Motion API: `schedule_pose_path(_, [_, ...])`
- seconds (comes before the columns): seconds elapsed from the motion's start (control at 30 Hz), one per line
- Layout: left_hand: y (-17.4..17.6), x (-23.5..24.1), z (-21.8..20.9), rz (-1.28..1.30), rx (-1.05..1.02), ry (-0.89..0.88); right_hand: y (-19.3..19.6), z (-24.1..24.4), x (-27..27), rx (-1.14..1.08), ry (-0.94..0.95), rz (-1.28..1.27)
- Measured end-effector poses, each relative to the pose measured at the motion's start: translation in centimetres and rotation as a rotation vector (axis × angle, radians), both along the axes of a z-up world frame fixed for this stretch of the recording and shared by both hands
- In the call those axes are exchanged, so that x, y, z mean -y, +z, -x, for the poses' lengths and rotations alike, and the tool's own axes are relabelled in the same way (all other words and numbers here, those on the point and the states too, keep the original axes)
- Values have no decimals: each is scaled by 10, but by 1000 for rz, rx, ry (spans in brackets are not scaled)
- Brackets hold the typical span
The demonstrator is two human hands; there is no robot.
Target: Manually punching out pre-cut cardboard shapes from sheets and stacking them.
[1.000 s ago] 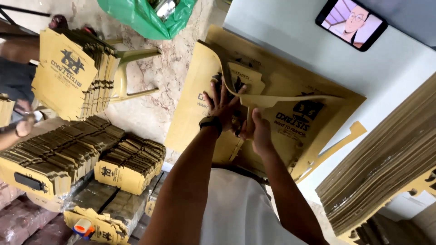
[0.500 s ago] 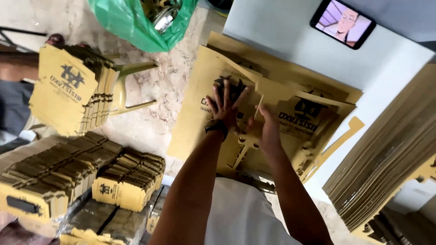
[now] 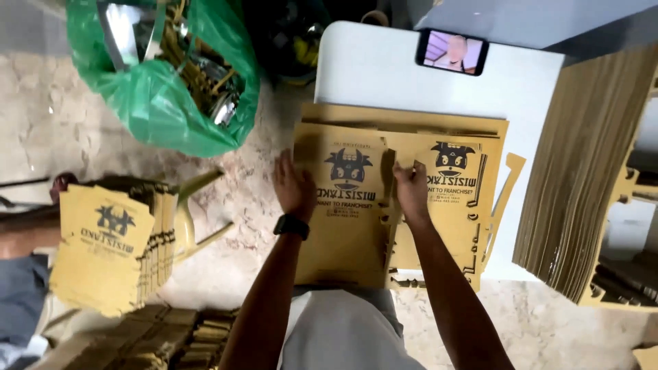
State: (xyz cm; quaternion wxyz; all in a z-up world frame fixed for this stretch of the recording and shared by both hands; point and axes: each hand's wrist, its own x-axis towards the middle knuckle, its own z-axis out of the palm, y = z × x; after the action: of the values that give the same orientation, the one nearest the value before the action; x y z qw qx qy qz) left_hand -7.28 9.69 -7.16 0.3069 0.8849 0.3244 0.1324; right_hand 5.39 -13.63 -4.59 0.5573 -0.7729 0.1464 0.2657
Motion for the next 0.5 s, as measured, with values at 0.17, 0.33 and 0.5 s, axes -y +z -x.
schedule_pose_path(0.17, [-137,-26,22,-165,-177,-302,53,10,-44,-105,132,426])
schedule_pose_path(0.33, [-21,-52,-1,133,-177,-126,75,16,-54,126,63,549])
schedule_pose_path(0.5, [36,-85,-39,699,-523,-148,74,56,-101,512,2,31])
